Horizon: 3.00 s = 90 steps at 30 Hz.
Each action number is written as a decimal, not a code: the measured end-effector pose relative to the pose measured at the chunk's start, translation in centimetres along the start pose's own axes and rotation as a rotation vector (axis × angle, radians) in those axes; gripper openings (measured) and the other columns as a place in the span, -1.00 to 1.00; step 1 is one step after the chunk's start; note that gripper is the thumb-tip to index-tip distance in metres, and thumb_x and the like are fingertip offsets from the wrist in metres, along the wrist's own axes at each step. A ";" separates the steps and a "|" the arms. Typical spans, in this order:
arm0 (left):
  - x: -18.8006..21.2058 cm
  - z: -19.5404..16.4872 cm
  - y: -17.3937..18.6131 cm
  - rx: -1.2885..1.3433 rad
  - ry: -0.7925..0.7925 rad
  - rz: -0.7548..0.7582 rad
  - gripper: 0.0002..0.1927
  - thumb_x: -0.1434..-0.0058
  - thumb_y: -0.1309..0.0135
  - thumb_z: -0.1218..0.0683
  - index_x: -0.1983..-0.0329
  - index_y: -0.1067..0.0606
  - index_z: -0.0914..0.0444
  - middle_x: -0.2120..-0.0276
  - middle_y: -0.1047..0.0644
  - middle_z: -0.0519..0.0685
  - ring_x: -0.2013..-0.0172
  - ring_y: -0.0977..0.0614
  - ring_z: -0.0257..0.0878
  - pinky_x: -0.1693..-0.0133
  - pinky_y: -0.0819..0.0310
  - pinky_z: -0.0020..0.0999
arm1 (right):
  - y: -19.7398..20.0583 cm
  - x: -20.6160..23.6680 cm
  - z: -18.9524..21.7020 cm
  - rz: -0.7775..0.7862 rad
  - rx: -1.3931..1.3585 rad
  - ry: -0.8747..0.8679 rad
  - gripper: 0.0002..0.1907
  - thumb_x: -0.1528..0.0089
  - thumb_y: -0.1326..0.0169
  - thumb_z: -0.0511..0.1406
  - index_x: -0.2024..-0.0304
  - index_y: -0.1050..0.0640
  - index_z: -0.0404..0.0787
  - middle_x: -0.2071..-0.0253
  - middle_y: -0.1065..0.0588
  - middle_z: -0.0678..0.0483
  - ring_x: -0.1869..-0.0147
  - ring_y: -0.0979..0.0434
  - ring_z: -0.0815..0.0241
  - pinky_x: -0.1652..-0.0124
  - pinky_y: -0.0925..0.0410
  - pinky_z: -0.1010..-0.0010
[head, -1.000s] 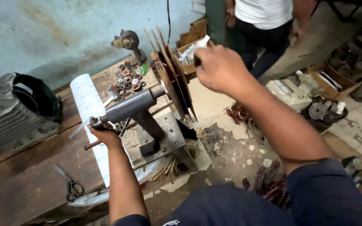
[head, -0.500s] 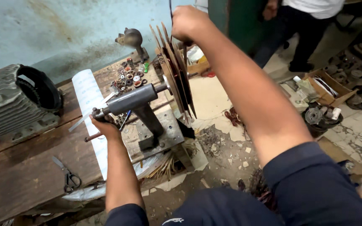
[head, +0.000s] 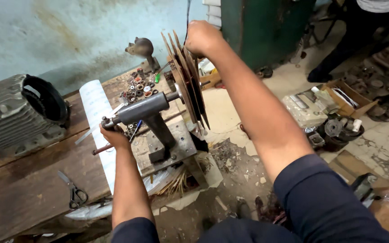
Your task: The person threads copper wire through the slots of a stator mounted on a manual winding stand, pulls the wire taut by hand, and turns the crank handle to rotate the stator while winding wire around it, at one point using pliers to grip the wire.
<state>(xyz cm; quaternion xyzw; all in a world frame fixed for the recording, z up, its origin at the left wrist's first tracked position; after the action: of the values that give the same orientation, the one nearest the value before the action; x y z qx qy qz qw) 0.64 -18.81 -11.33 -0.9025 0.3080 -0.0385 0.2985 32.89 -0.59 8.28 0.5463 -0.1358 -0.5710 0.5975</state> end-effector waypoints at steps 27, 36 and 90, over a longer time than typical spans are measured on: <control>-4.0 4.6 3.4 0.080 0.107 0.014 -0.59 -0.46 0.27 -0.26 0.37 -0.35 0.04 0.60 -0.33 -0.24 0.58 -0.29 -0.41 0.54 -0.04 -0.46 | -13.8 27.3 -4.9 -0.091 -0.064 -0.056 -0.72 -0.26 -0.08 -0.28 0.02 -0.56 -0.27 0.42 -0.56 -0.20 0.43 -0.57 -0.20 0.40 -0.43 0.03; -4.8 5.6 4.1 0.128 0.132 -0.013 -0.55 -0.42 0.19 -0.32 0.38 -0.39 0.06 0.55 -0.40 -0.23 0.55 -0.34 -0.39 0.50 -0.13 -0.44 | -15.3 1.7 -8.5 0.262 -0.017 0.324 -0.70 -0.25 -0.10 -0.14 0.09 -0.62 -0.18 0.09 -0.59 -0.20 0.01 -0.61 -0.20 0.04 -0.43 0.04; -5.6 7.5 6.2 0.095 0.163 -0.094 -0.65 -0.37 0.19 -0.25 0.37 -0.38 0.03 0.54 -0.43 -0.22 0.52 -0.41 -0.35 0.42 -0.28 -0.41 | -7.8 27.4 -5.6 -0.644 0.028 0.431 -0.63 -0.34 -0.19 -0.42 -0.19 -0.45 -0.23 0.25 -0.55 -0.07 0.45 -0.48 0.25 0.56 -0.31 0.46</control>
<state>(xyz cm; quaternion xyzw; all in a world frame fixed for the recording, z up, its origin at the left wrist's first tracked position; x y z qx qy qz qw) -5.33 -15.61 -20.37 -0.8947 0.2863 -0.1402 0.3128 41.70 -18.62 -12.69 0.6768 0.1636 -0.5994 0.3948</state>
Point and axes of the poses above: each hand's wrist, its own x-axis away from the middle knuckle, its own y-axis out of the back of the hand, z = x × y, the point moved 1 cm from there along -x, towards the middle knuckle
